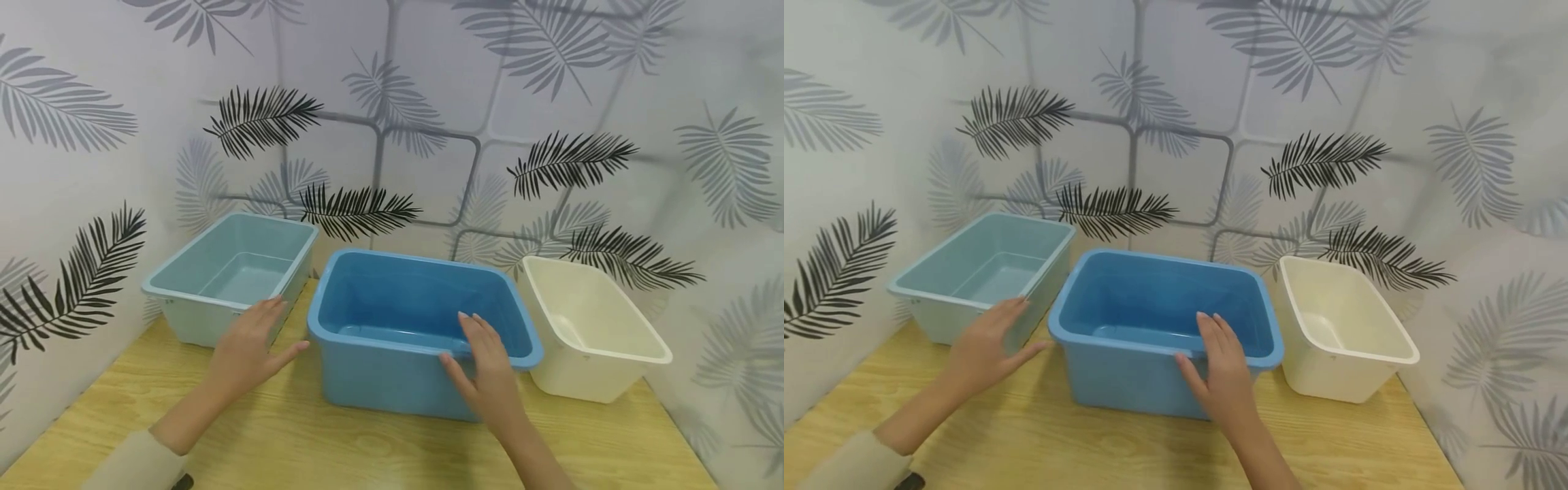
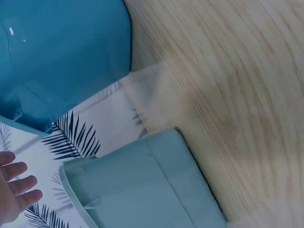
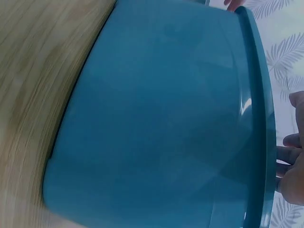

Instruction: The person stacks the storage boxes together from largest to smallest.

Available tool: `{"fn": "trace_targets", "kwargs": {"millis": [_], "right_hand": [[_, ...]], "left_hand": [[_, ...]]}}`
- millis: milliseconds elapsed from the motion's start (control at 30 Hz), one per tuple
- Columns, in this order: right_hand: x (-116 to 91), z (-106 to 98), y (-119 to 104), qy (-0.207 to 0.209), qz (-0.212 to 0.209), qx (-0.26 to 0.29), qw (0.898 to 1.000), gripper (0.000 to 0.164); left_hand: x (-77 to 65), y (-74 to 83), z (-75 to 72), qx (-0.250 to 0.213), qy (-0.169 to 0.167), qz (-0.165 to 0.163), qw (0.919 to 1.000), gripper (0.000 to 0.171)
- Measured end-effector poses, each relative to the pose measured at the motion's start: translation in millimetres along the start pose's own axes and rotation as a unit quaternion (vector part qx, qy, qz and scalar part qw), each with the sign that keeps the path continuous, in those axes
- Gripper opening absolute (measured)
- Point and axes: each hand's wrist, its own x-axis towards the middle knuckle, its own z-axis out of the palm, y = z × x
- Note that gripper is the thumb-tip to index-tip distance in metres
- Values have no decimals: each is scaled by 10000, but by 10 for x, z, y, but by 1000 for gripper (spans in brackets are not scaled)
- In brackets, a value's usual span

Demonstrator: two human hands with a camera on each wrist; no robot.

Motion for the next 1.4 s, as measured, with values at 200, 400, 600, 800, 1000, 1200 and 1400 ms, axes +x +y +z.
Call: {"fn": "trace_targets", "kwargs": {"millis": [200, 400, 600, 800, 1000, 1200, 1400], "right_hand": [[89, 167, -204, 115, -301, 200, 9993, 57], [159, 327, -392, 307, -605, 653, 9956, 47], [232, 494, -607, 460, -975, 1019, 9889, 42], [282, 655, -828, 215, -1346, 1266, 9825, 37], [292, 817, -1021, -218, -1370, 1216, 9828, 33], [317, 1034, -1199, -141, -1878, 1093, 9760, 30], [302, 1276, -1294, -655, -1673, 934, 9793, 35]], "left_hand": [[-59, -127, -21, 107, 161, 4, 9998, 70], [-90, -244, -50, 183, 357, -20, 9992, 85], [-92, -339, -75, 218, 370, 49, 9991, 91], [-130, -443, -112, 239, 155, -147, 9995, 75], [-137, -525, -151, 327, 138, -161, 9992, 71], [-136, -590, -147, 378, 154, -31, 9992, 79], [-151, -642, -129, 456, 126, 119, 9988, 66]]}}
